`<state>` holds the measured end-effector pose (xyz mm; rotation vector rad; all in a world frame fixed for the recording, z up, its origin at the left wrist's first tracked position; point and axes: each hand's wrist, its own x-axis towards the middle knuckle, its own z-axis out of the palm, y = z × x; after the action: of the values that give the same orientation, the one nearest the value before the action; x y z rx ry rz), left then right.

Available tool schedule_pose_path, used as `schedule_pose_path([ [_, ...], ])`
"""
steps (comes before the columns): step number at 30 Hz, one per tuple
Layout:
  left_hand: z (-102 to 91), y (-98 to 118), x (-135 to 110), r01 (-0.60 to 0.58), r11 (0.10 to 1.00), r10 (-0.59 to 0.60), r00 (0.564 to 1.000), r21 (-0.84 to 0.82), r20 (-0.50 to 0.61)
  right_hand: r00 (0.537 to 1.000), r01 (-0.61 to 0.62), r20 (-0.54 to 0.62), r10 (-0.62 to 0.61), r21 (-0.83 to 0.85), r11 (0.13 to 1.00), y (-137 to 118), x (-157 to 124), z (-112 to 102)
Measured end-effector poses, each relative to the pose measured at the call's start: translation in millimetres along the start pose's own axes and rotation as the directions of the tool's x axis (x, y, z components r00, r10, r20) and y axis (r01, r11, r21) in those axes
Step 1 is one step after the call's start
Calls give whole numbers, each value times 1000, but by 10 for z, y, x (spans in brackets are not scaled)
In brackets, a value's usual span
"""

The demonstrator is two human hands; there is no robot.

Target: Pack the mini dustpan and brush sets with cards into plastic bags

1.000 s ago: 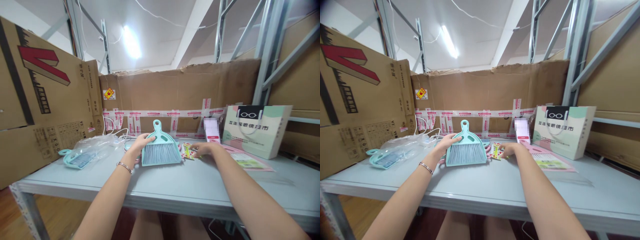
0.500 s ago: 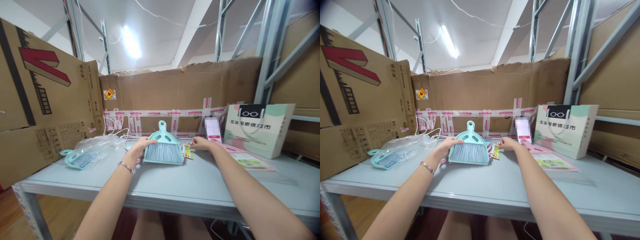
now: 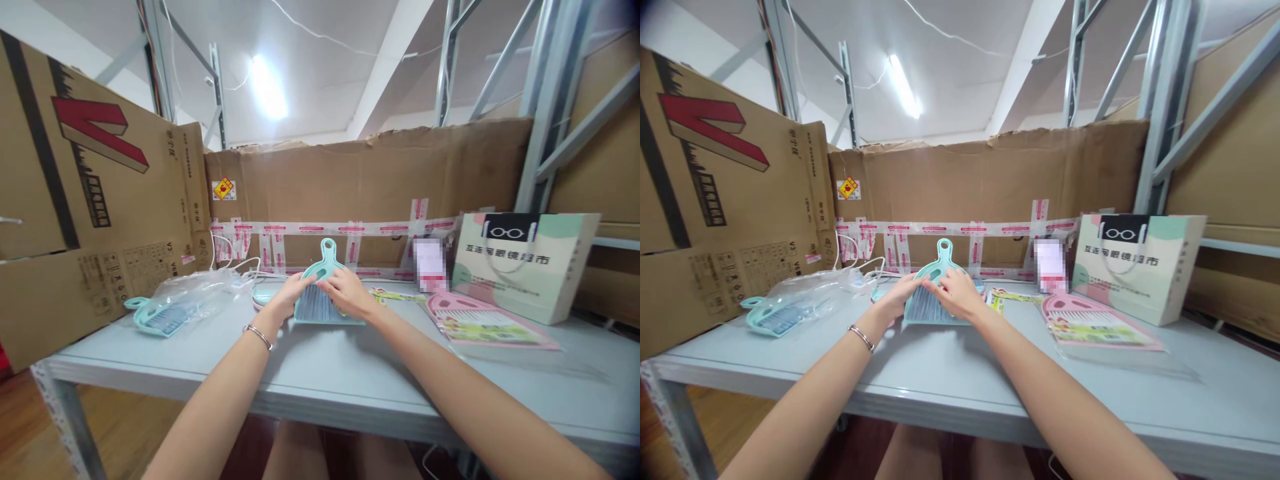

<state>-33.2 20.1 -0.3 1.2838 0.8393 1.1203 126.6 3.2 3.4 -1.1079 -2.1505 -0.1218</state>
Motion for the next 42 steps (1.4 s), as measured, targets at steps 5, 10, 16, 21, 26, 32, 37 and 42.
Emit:
schedule_pose_path([
  [5,37,26,-14,55,998,-55,996,-6,-71,998,-56,-23,53,-145,988,64,-20,85],
  [10,18,33,-9,72,997,-72,995,-15,-61,988,-131,70,135,-59,990,157,-7,51],
  [16,-16,-5,19,70,998,-70,995,-7,-70,947,-215,276,167,156,964,233,-36,-108],
  [21,-5,23,0,55,998,-55,996,2,-66,982,-156,154,110,329,931,246,-30,-307],
  [26,18,62,-27,67,998,-64,991,21,-118,977,-68,-107,185,666,743,183,-31,-479],
  [32,34,19,-20,76,997,-75,994,3,-84,999,-25,-20,45,580,814,82,-42,-320],
  [37,84,36,-39,41,999,-42,999,-23,-29,998,41,-53,-31,201,979,-13,-20,-48],
  [42,115,78,-74,-18,991,33,994,-135,106,983,-25,-178,44,109,994,-36,-30,19],
])
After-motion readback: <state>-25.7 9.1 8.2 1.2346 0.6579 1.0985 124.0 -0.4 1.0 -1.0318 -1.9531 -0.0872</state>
